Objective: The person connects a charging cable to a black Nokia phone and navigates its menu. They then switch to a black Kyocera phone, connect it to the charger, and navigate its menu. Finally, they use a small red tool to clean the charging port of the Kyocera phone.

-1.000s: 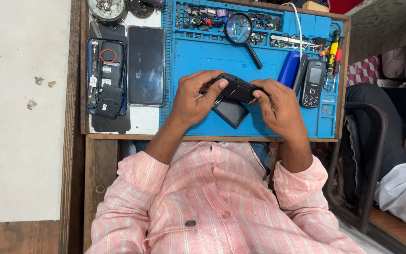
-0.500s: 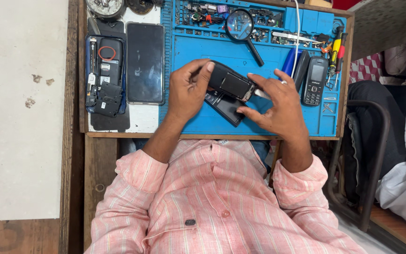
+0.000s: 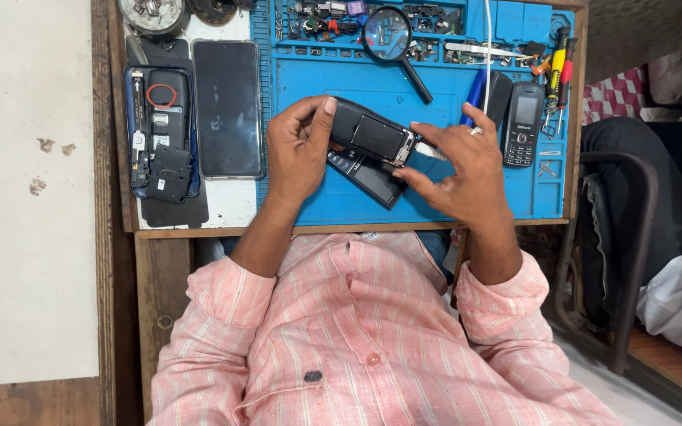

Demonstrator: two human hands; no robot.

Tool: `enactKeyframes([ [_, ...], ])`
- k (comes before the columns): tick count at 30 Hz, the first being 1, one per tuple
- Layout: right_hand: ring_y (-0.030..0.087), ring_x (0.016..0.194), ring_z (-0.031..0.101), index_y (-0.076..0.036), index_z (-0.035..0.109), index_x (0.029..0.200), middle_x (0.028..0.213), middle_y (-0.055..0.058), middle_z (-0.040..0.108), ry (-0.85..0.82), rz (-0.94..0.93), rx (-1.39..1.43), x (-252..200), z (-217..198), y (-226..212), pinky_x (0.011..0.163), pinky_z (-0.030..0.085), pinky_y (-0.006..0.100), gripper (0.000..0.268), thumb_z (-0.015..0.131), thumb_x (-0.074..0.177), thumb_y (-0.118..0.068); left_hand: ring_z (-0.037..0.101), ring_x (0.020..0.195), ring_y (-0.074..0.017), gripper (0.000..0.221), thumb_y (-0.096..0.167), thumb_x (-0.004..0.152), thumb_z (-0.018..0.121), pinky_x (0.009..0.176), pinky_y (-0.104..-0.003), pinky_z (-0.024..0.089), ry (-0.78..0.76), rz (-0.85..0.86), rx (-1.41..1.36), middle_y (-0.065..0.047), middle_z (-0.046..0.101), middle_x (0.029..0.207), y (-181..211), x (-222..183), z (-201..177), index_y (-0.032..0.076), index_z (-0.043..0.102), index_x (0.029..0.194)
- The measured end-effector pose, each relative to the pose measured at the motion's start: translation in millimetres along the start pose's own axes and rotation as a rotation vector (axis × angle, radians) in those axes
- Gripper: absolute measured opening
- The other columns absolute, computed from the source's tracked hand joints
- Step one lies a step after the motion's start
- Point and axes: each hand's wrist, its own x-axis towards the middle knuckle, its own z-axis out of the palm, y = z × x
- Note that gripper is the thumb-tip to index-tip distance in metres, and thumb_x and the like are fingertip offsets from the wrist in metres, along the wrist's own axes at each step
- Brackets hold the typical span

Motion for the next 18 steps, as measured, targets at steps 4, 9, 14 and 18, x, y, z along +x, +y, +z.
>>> enactKeyframes([
  [4,0.024,0.085,0.066,-0.007,0.074,0.123,0.087,0.006,0.067,0.003,-0.015,0.0,-1,2,3,0.12,0.038,0.05,0.054,0.092,0.081,-0.037,0.069,0.071,-0.0083,0.034,0.027,0.107,0.06,0.063,-0.023,0.058,-0.006,-0.057,0.012,-0.005,0.074,0.085,2,-1,-2,-0.005,0.073,0.111],
  [9,0.024,0.086,0.066,-0.008,0.075,0.12,0.088,0.006,0.068,0.006,-0.005,-0.016,0,4,4,0.12,0.037,0.049,0.052,0.092,0.08,-0.036,0.063,0.103,-0.0075,0.04,0.023,0.11,0.064,0.091,-0.022,0.053,-0.167,-0.027,-0.172,-0.006,0.07,0.115,12,-6,-4,-0.005,0.064,0.14],
  [14,0.022,0.086,0.066,-0.007,0.074,0.119,0.09,0.005,0.069,0.028,0.009,-0.019,-2,7,9,0.123,0.035,0.048,0.051,0.092,0.08,-0.034,0.065,0.118,-0.0113,0.069,0.006,0.095,0.08,0.105,-0.028,0.056,-0.335,0.051,-0.154,-0.007,0.066,0.13,18,-8,0,-0.001,0.046,0.154],
  [18,0.021,0.086,0.067,-0.008,0.075,0.119,0.089,0.004,0.069,0.028,0.013,-0.017,-5,10,15,0.122,0.035,0.048,0.051,0.092,0.078,-0.033,0.064,0.121,-0.0118,0.082,0.0,0.089,0.084,0.107,-0.028,0.056,-0.366,0.061,-0.089,-0.007,0.064,0.133,21,-8,0,0.002,0.041,0.159],
])
